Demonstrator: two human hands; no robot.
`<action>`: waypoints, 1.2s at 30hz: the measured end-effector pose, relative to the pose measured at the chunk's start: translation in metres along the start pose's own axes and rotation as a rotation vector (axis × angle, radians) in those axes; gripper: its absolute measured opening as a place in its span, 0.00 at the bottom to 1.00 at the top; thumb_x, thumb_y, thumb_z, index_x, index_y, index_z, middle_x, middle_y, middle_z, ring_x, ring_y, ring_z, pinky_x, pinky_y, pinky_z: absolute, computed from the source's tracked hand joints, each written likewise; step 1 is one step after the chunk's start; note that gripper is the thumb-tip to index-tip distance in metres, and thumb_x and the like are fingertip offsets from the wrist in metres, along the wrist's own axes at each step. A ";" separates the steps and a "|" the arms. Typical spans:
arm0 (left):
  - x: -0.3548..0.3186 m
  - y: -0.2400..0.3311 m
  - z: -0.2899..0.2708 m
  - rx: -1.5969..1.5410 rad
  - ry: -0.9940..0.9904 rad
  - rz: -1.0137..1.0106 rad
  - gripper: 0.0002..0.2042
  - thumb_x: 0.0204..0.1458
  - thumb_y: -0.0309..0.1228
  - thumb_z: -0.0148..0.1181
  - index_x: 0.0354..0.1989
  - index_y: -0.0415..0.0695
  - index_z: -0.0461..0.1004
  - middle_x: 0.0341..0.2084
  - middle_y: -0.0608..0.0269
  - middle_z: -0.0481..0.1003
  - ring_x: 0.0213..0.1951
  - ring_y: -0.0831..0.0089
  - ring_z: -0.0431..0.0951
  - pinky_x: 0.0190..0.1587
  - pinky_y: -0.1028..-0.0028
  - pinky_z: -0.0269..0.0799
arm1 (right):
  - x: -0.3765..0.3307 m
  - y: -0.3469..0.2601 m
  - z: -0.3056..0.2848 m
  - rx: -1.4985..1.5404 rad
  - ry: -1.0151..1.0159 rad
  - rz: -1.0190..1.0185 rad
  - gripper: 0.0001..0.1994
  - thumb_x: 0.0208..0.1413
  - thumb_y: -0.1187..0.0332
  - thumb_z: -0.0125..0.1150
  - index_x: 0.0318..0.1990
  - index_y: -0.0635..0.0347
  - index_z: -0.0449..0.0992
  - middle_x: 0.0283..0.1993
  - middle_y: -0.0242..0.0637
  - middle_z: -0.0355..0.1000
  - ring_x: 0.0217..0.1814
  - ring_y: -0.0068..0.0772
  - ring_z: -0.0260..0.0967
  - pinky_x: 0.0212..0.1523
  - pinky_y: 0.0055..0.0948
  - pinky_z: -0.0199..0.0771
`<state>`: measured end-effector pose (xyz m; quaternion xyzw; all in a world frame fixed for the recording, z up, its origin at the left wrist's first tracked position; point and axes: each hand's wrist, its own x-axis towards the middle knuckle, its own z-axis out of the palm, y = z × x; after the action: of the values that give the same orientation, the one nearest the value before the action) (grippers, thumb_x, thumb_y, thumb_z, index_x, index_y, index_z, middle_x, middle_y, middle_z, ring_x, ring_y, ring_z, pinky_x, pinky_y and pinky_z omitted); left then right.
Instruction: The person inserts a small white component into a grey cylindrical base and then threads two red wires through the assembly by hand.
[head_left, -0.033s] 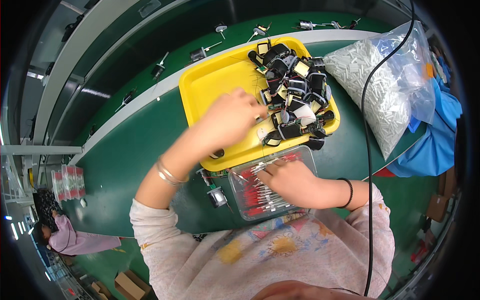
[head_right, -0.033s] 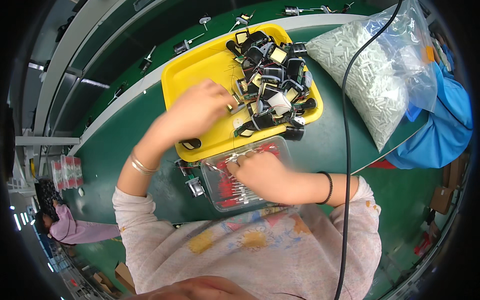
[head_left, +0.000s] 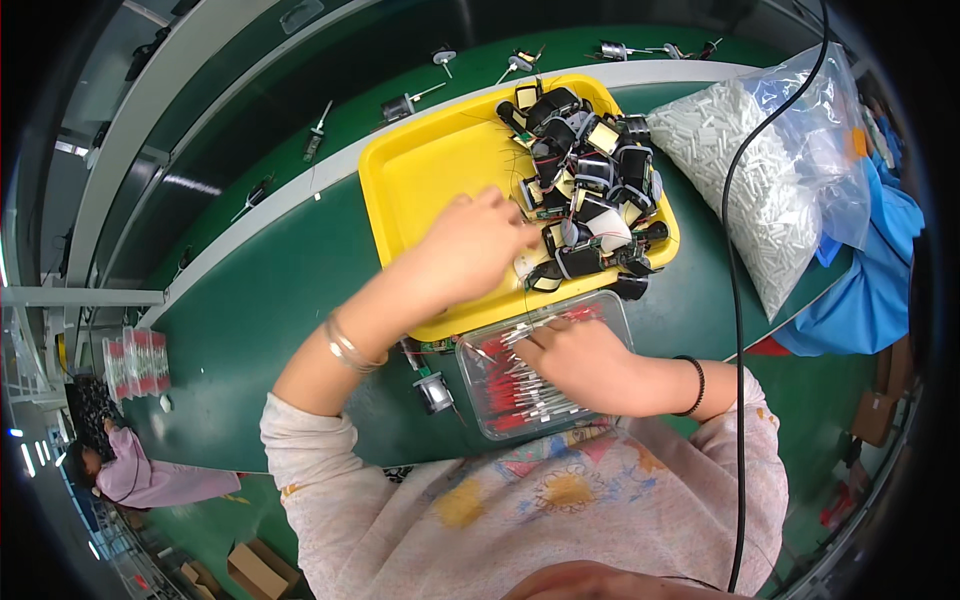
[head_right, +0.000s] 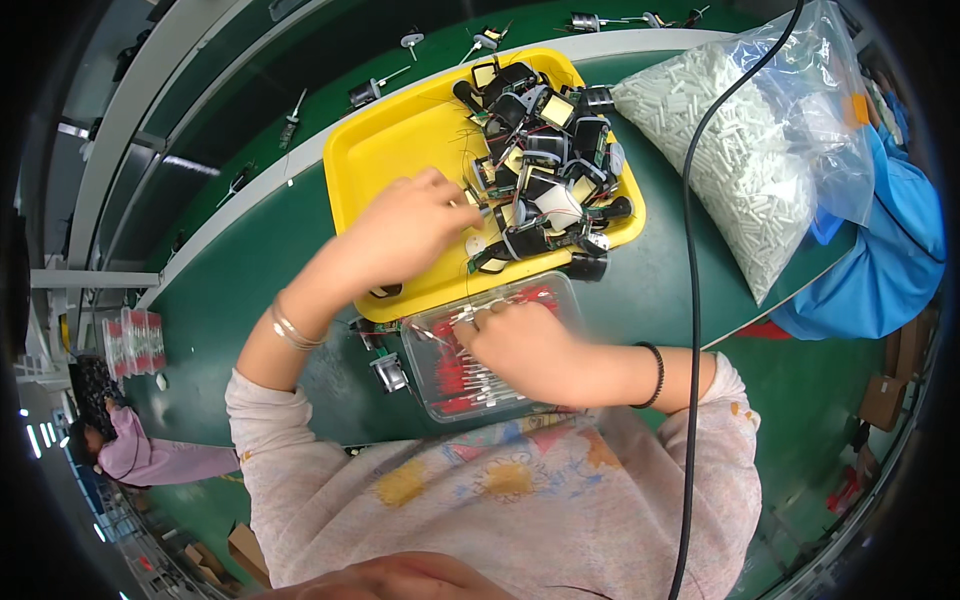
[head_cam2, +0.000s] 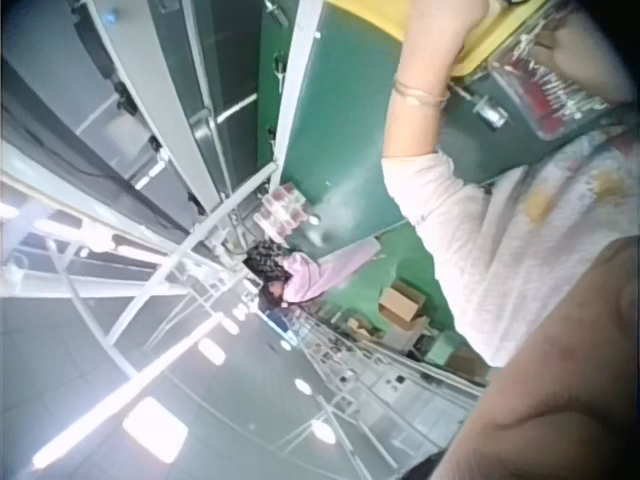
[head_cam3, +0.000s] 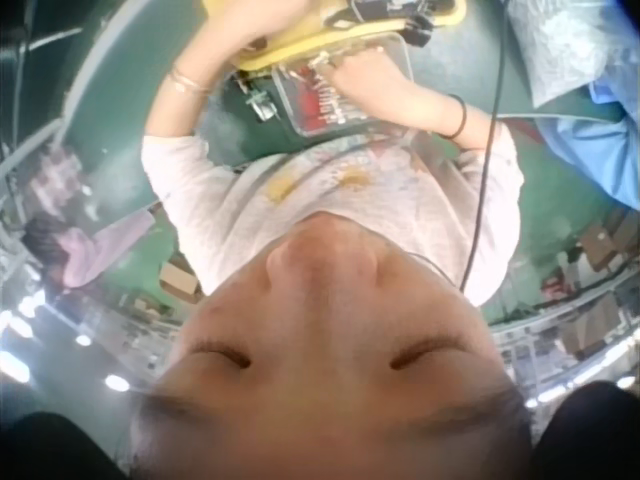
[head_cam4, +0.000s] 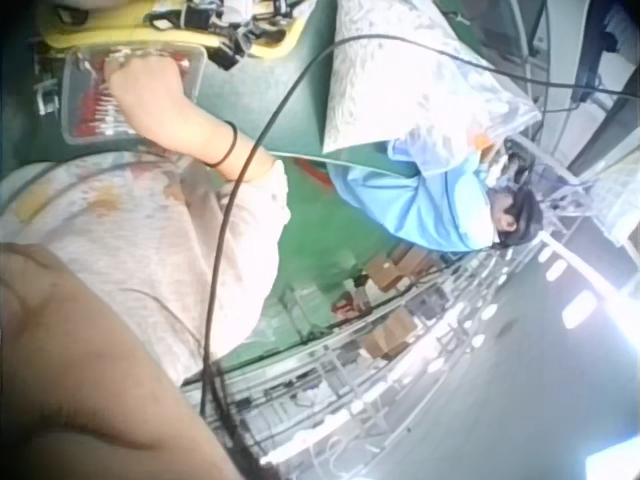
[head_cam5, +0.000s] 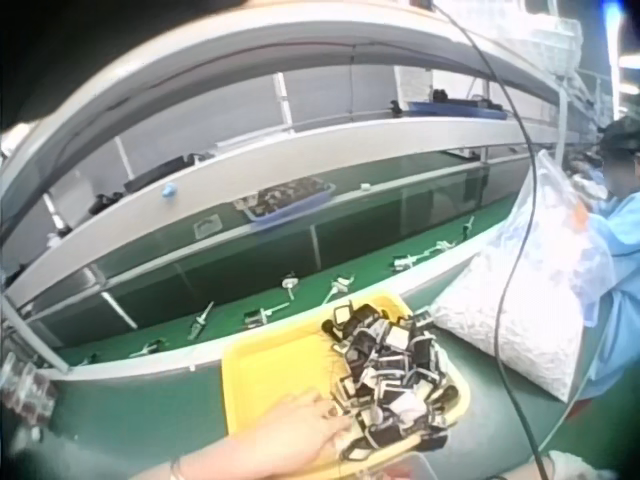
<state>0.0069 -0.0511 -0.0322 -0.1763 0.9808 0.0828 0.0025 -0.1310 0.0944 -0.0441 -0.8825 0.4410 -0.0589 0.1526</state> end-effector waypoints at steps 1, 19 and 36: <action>0.002 0.006 0.008 0.058 -0.034 -0.017 0.13 0.43 0.27 0.57 0.39 0.48 0.75 0.34 0.61 0.73 0.43 0.62 0.69 0.46 0.66 0.67 | 0.000 -0.001 -0.001 -0.004 0.003 -0.005 0.09 0.39 0.75 0.55 0.32 0.64 0.71 0.26 0.39 0.71 0.31 0.36 0.73 0.25 0.29 0.74; -0.068 0.015 -0.051 -1.000 0.876 -0.162 0.16 0.40 0.28 0.66 0.39 0.38 0.72 0.34 0.62 0.69 0.38 0.76 0.69 0.40 0.78 0.63 | 0.009 0.033 -0.093 0.447 0.529 -0.008 0.05 0.44 0.78 0.58 0.31 0.63 0.72 0.30 0.37 0.67 0.34 0.38 0.65 0.36 0.30 0.64; -0.060 0.027 -0.055 -0.953 0.560 -0.019 0.20 0.25 0.37 0.71 0.29 0.38 0.77 0.34 0.57 0.73 0.45 0.60 0.69 0.51 0.64 0.60 | 0.028 0.024 -0.093 0.792 0.802 -0.110 0.24 0.39 0.76 0.68 0.47 0.69 0.69 0.45 0.41 0.71 0.46 0.34 0.70 0.46 0.28 0.68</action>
<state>0.0556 -0.0147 0.0284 -0.1818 0.7963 0.4677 -0.3379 -0.1548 0.0383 0.0357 -0.6880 0.3622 -0.5585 0.2890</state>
